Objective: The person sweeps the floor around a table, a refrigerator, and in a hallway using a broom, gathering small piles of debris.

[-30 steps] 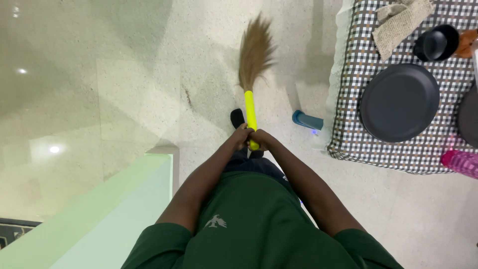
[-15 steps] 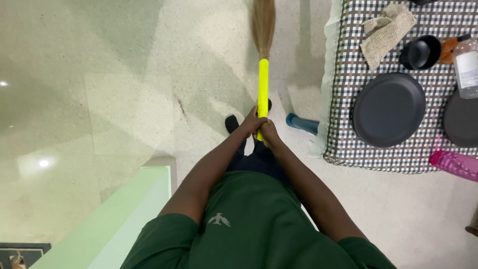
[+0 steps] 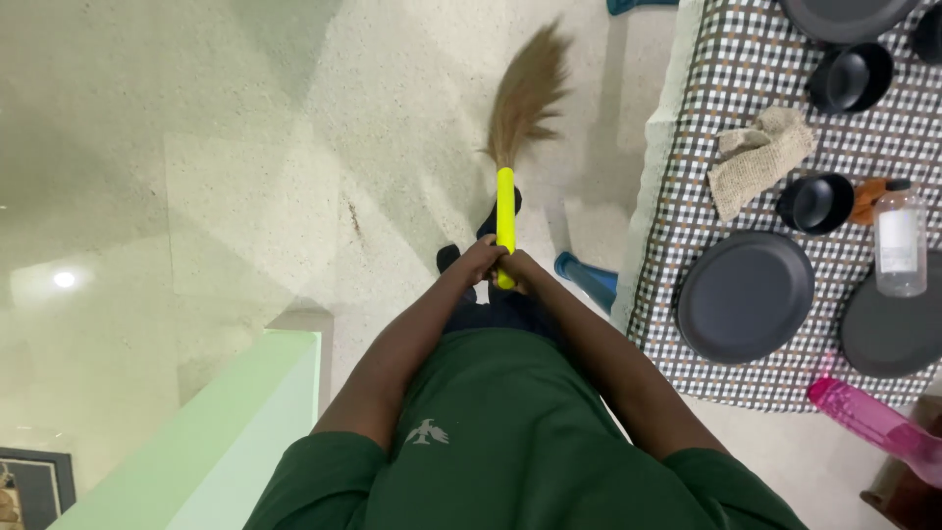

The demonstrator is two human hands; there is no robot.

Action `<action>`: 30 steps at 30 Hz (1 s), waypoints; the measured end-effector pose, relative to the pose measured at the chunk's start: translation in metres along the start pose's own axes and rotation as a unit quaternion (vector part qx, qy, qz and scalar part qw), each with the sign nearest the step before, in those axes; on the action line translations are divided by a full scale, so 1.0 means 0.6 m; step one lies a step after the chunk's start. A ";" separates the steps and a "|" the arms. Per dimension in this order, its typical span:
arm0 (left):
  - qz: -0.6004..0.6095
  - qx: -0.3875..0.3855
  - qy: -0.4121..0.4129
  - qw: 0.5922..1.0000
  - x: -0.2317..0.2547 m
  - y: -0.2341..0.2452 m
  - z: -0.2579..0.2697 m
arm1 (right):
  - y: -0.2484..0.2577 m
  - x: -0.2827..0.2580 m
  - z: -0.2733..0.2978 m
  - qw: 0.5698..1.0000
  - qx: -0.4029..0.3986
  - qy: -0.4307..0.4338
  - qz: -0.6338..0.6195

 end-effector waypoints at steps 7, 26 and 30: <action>0.027 0.032 -0.119 0.992 0.169 -0.026 -0.061 | 0.064 -0.166 -0.010 0.995 0.006 0.100 0.024; -0.025 -0.023 -0.026 0.999 0.388 -0.120 -0.223 | 0.217 -0.402 -0.065 0.997 0.050 0.013 -0.049; 0.005 -0.007 -0.010 1.000 0.448 -0.074 -0.232 | 0.197 -0.470 -0.090 0.999 0.031 0.003 0.036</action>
Point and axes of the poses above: each hand's wrist, its own z-axis away from the middle knuckle, its own y-axis out of the back of the hand, x = y × z, the point moved 6 cm from there along -z, towards the middle knuckle, and after that the axes turned 6 degrees about z, right-handed, at the moved point
